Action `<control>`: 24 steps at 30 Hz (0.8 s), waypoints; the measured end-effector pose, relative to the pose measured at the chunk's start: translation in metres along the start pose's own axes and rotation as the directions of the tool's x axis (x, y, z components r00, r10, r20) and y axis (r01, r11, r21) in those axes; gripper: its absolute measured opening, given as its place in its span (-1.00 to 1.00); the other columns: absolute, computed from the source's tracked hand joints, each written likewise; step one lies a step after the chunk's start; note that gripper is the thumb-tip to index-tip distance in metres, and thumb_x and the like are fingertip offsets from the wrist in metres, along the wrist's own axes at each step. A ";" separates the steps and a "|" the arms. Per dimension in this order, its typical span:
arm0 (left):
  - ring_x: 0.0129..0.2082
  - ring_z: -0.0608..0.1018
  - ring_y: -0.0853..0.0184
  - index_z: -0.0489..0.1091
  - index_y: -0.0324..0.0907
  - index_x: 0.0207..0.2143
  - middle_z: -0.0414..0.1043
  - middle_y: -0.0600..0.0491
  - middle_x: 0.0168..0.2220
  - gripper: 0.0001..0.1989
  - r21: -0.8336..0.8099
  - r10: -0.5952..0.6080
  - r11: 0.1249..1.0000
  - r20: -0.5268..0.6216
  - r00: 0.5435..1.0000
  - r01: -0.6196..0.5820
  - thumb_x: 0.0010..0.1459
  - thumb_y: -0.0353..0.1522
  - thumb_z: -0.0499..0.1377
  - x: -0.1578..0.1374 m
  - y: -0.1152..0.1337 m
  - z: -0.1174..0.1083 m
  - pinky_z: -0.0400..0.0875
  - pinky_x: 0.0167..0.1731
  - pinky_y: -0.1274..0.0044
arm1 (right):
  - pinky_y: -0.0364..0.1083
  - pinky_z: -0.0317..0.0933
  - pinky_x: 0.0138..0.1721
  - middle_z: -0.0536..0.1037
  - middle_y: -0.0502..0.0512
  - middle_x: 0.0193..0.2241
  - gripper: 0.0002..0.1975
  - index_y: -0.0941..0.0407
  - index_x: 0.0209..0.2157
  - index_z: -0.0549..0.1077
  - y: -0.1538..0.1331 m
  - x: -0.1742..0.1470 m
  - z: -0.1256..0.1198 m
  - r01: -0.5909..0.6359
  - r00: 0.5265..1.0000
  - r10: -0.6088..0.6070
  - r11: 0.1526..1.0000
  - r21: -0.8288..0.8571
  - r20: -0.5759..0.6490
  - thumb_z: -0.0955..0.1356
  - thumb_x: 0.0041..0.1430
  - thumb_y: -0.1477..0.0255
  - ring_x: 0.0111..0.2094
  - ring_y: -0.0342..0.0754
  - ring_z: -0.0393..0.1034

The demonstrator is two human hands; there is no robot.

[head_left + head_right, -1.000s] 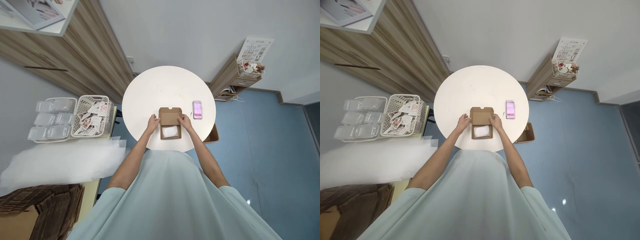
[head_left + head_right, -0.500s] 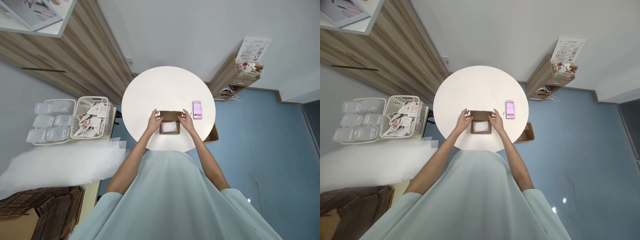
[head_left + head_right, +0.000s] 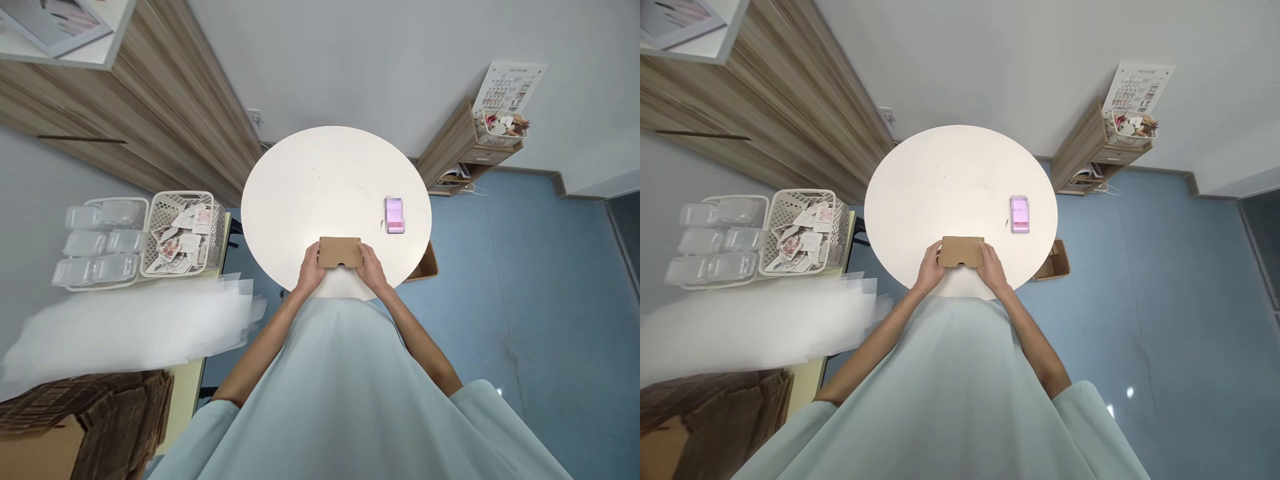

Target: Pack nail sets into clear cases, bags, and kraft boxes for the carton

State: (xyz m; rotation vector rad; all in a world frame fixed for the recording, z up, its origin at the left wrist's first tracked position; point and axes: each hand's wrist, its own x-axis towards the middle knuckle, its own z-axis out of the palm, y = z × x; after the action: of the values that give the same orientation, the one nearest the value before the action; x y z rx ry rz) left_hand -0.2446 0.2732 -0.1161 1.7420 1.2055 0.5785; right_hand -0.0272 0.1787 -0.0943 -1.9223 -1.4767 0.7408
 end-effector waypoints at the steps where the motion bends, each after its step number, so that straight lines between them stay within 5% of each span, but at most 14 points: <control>1: 0.29 0.49 0.03 0.17 -0.09 0.42 0.24 -0.21 0.39 -0.29 0.026 0.006 1.000 0.010 1.000 -0.006 0.24 -0.43 0.21 -0.003 -0.002 0.000 0.49 0.23 0.19 | 0.23 0.30 0.34 0.29 0.34 0.38 -0.25 0.09 0.47 0.15 0.000 -0.004 0.001 0.001 1.000 -0.001 1.000 -0.016 0.007 0.32 0.27 0.49 0.39 0.20 0.23; 8: 0.45 0.32 0.03 0.09 -0.12 0.48 0.21 -0.18 0.46 -0.29 0.244 0.116 0.964 -0.014 0.993 -0.109 0.33 -0.36 0.18 -0.031 -0.011 -0.012 0.40 0.34 0.15 | 0.26 0.22 0.39 0.30 0.36 0.40 -0.29 0.12 0.49 0.10 -0.002 -0.034 -0.001 -0.037 0.998 0.031 0.993 -0.113 -0.055 0.33 0.40 0.33 0.43 0.22 0.20; 15: 0.36 0.46 0.10 0.19 -0.11 0.44 0.36 -0.10 0.39 -0.45 0.311 0.140 0.940 0.024 0.990 -0.141 0.45 -0.31 0.05 -0.049 -0.007 -0.014 0.42 0.33 0.18 | 0.21 0.34 0.28 0.48 0.35 0.29 -0.45 0.15 0.44 0.22 -0.016 -0.051 -0.005 -0.107 0.994 0.105 0.976 -0.192 -0.021 0.21 0.52 0.32 0.30 0.20 0.40; 24: 0.04 0.67 0.02 0.36 -0.06 0.35 0.63 -0.07 0.10 -0.53 0.314 -0.043 0.949 0.124 0.991 0.002 0.44 -0.33 0.04 -0.058 -0.005 -0.015 0.54 0.07 0.25 | 0.12 0.44 0.07 0.68 0.24 0.03 -0.59 0.06 0.29 0.44 -0.014 -0.054 -0.002 -0.190 0.972 0.211 0.964 -0.189 0.099 0.25 0.49 0.40 0.02 0.20 0.62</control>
State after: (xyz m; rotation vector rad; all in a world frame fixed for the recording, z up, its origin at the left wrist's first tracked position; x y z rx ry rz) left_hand -0.2824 0.2273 -0.1070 1.9944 1.2748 0.2633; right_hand -0.0471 0.1290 -0.0791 -2.2232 -1.4751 0.8507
